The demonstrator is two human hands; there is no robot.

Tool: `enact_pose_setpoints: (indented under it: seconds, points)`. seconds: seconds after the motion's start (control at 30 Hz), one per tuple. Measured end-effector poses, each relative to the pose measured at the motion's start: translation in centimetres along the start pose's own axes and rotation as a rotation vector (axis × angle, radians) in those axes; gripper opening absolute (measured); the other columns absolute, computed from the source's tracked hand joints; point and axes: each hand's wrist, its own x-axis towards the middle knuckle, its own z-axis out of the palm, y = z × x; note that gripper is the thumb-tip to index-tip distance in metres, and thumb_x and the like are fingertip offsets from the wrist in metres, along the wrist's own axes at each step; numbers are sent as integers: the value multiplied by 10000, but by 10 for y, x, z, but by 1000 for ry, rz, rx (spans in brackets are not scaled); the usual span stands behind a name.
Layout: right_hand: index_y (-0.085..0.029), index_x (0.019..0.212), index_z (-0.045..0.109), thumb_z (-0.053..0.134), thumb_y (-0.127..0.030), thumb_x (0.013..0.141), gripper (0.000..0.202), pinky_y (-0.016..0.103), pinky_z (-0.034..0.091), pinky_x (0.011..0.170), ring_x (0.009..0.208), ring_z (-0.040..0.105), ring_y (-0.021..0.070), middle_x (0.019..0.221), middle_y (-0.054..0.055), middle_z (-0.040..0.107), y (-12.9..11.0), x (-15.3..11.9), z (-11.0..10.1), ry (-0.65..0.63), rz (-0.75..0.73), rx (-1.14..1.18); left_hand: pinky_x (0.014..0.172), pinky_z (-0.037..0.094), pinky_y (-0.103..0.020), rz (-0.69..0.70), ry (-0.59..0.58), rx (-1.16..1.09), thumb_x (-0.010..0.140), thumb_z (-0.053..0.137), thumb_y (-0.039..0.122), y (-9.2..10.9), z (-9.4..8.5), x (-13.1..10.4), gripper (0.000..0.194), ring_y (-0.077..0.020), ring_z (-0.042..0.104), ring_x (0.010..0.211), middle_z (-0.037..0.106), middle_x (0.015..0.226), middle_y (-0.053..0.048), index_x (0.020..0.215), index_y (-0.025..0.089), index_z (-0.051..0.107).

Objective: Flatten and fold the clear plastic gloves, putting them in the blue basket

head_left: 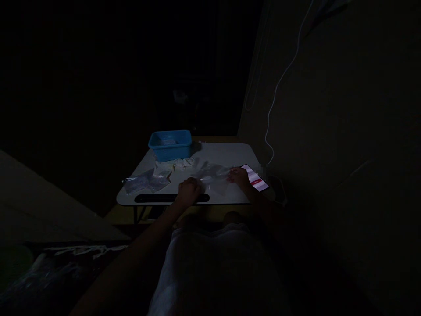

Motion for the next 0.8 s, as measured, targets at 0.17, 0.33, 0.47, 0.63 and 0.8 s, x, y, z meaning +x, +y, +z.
enact_pose_setpoints:
  seconds: [0.17,0.33,0.47,0.63,0.8]
  points:
    - [-173,634,496,600,-122,552,142,211,476,387,385,557,107,484,-51,558,-1,-4,1,-3,31,-3,748,411,-350,-114,96,5,864,303,305,-9,-5,-2,356,-227,575,885,628,915,-111,949,145,610]
    - [-184,817,503,545,-84,556,282,250,499,417,409,575,134,475,-70,555,-4,-13,1,1,78,2,770,385,-386,32,257,40,820,407,259,5,-16,-11,275,-260,536,912,610,901,-117,958,146,617]
    - [-203,1037,446,513,-67,570,490,236,505,449,427,582,120,497,-97,551,-6,-26,-2,-28,80,30,794,372,-365,274,281,48,808,434,189,29,-15,-11,266,-244,517,932,600,944,-128,1022,118,574]
    - [-210,1056,459,506,-110,629,441,242,506,483,453,589,115,545,-84,557,-4,-41,-8,-114,26,-78,775,361,-379,390,128,91,890,306,269,53,-6,-6,330,-219,558,821,635,823,-116,860,129,604]
    - [-168,932,576,465,-100,692,273,277,506,617,617,621,147,766,24,647,-4,-52,-10,-158,-236,-594,774,369,-389,395,216,-1,898,269,290,60,-11,-9,372,-237,539,879,627,861,-123,873,129,603]
